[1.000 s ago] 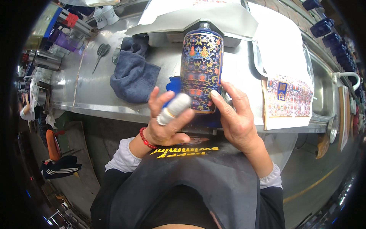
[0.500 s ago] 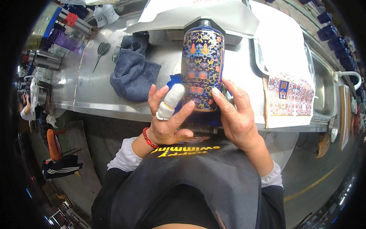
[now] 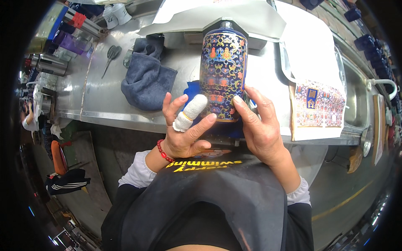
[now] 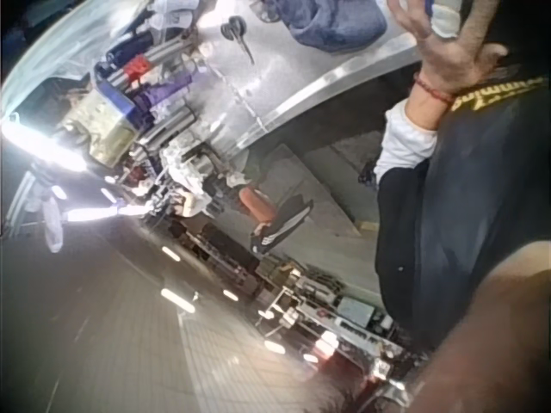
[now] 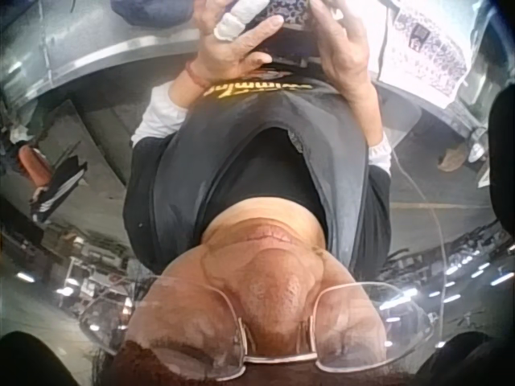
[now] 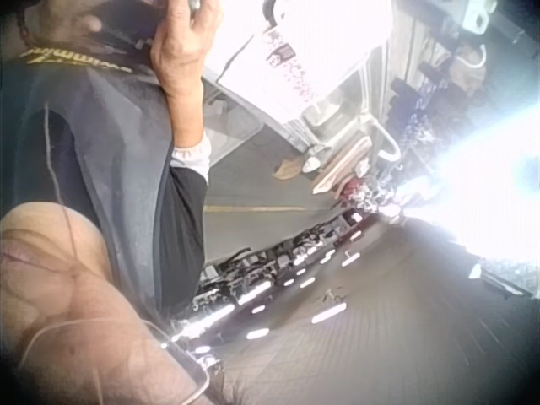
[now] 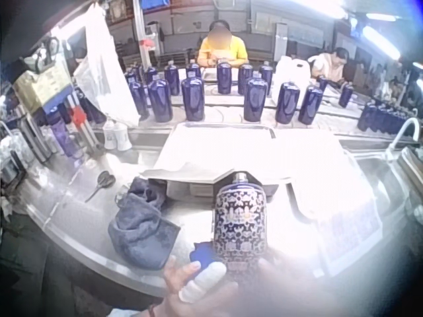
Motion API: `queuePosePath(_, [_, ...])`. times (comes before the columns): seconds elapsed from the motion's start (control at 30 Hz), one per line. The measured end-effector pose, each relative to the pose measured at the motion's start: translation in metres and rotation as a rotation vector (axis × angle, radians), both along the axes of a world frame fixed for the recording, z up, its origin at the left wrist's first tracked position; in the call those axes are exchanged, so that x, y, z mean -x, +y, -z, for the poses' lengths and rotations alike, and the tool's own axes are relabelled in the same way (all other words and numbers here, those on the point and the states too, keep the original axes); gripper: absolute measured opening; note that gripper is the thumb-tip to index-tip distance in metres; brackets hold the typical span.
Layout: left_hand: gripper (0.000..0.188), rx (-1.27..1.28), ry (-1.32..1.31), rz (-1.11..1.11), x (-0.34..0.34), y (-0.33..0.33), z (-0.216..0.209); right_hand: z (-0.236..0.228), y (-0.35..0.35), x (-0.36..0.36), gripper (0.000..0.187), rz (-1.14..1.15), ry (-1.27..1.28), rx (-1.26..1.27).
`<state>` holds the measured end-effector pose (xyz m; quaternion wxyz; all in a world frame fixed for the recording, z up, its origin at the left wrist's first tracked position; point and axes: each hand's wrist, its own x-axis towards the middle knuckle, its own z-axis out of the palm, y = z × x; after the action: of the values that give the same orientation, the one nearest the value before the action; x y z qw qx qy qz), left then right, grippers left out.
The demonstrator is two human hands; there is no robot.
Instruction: The person holds a decorated ceramic vase on a blue cloth and repeatedly rubs its surface with a small green pad while rotating the vase to access different sides. The person occasionally pauses to inspect the vase before continuing the rubbing motion.
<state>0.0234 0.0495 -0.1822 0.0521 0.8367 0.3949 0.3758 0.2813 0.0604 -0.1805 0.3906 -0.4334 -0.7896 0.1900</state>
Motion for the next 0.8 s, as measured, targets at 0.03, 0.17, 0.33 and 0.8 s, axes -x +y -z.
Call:
queuePosePath(0.03, [0.056,-0.012,0.012,0.002,0.000,0.000,0.000,-0.001,0.000,0.001,0.067,0.010,-0.012,0.012])
queuePosePath(0.17, [0.058,-0.036,0.012,0.018,0.005,0.001,0.003,-0.004,0.000,0.001,0.066,0.005,0.006,0.016])
queuePosePath(0.33, [0.062,-0.023,-0.087,0.003,0.004,-0.006,0.013,0.005,-0.003,-0.002,0.065,0.030,-0.035,0.032])
queuePosePath(0.8, [0.069,-0.023,-0.072,0.054,-0.003,0.014,-0.003,-0.057,0.022,-0.006,0.043,-0.053,0.059,-0.157])
